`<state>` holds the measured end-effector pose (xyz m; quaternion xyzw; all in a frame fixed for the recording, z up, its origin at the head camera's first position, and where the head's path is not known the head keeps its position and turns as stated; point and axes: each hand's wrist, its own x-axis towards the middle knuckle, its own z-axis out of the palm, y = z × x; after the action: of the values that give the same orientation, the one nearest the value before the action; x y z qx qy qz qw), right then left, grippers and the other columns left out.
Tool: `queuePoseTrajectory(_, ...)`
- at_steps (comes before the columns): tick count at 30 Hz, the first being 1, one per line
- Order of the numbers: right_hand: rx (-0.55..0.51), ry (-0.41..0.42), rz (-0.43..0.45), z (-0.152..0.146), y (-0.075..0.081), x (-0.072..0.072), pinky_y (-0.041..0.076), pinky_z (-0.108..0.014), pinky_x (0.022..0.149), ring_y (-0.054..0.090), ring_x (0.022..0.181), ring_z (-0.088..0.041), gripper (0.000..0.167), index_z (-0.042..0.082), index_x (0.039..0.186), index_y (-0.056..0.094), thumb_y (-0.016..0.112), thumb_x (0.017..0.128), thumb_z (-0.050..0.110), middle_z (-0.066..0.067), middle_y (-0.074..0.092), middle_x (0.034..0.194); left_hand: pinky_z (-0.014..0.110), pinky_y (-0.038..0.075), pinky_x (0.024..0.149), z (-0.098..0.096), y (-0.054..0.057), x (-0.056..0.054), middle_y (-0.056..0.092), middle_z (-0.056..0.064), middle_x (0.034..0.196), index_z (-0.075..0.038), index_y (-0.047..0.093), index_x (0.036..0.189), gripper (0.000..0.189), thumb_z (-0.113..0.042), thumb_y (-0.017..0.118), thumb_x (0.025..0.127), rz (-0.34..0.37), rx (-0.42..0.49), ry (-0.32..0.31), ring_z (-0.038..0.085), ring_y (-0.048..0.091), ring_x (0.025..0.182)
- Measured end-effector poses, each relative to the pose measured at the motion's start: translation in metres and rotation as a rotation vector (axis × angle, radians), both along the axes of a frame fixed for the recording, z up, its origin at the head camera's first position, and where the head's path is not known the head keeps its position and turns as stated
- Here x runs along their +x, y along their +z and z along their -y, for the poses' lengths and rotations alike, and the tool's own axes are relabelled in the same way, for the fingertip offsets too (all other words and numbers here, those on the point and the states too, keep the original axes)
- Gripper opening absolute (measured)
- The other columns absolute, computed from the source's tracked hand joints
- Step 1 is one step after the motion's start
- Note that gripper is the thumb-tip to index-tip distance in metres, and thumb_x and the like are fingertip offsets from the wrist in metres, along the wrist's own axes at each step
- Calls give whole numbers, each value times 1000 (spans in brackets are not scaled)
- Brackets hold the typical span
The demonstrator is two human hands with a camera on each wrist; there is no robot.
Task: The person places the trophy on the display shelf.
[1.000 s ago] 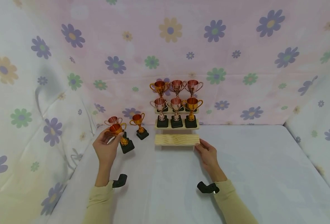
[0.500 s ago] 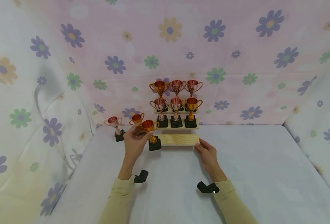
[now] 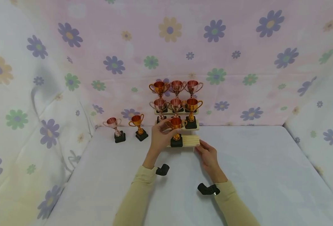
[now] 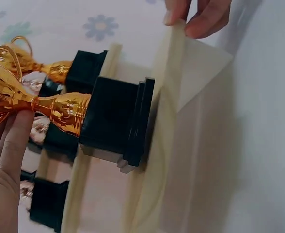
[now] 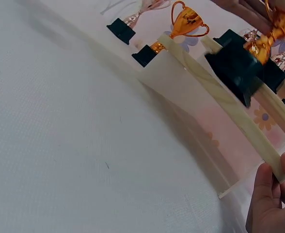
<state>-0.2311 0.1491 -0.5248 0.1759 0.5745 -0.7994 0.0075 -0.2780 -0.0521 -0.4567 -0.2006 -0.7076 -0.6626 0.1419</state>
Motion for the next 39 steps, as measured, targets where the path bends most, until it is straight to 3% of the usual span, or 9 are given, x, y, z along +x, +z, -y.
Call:
queuePoseTrajectory(8, -2, 11, -11, -1, -1, 0, 52, -23, 101, 51, 130, -24, 47, -7, 149, 43, 53, 103, 1, -21, 47, 151, 33, 63, 84, -29, -10, -5, 72, 22, 114, 0, 68, 127, 46, 1, 82, 83, 15, 50, -71, 34, 72, 97)
queuePoseTrajectory(13, 11, 22, -6, -1, -2, 0, 52, -21, 101, 51, 131, -25, 47, -4, 150, 43, 52, 105, 4, -19, 45, 153, 34, 63, 85, -42, -8, -8, 72, 18, 118, -6, 69, 129, 48, -5, 83, 84, 43, 45, -85, 32, 70, 101)
queuePoseTrajectory(18, 9, 20, -12, -1, -2, 1, 54, -19, 97, 53, 128, -24, 47, -4, 150, 43, 52, 105, 4, -20, 46, 153, 36, 62, 87, -53, -7, -10, 71, 19, 120, -5, 66, 132, 50, -6, 82, 84, 50, 38, -94, 35, 69, 103)
queuePoseTrajectory(21, 6, 19, -13, 0, -1, 2, 55, -16, 93, 54, 125, -21, 47, -4, 150, 44, 52, 105, 4, -20, 46, 152, 40, 62, 88, -58, -6, -8, 69, 23, 121, -1, 64, 133, 52, -1, 81, 84, 55, 56, -93, 38, 69, 103)
queuePoseTrajectory(24, 8, 13, -2, 0, 0, 3, 55, -16, 92, 55, 123, -19, 46, -3, 150, 45, 53, 105, 5, -18, 47, 152, 45, 62, 88, -60, 2, -1, 67, 26, 124, 4, 62, 133, 53, 4, 80, 84, 40, 62, -86, 40, 69, 105)
queuePoseTrajectory(29, 1, 2, -1, 0, 0, 3, 54, -19, 96, 56, 123, -20, 47, -4, 150, 45, 54, 104, 4, -20, 46, 153, 46, 62, 87, -60, 12, 9, 68, 26, 121, 7, 62, 131, 50, 6, 79, 84, 22, 74, -83, 35, 71, 103)
queuePoseTrajectory(35, -2, -17, -20, 1, -1, 2, 55, -15, 91, 57, 120, -18, 47, -6, 148, 45, 54, 104, 3, -22, 47, 151, 52, 60, 91, -65, -5, -2, 68, 24, 123, 3, 64, 131, 51, 7, 79, 83, 52, 115, -80, 36, 69, 107)
queuePoseTrajectory(39, -5, -18, -52, 2, -2, 2, 55, -16, 93, 57, 121, -19, 45, -9, 147, 45, 53, 104, 1, -23, 47, 150, 47, 59, 95, -61, -16, -6, 67, 23, 119, -1, 63, 133, 54, 3, 82, 82, 68, 148, -95, 34, 68, 108)
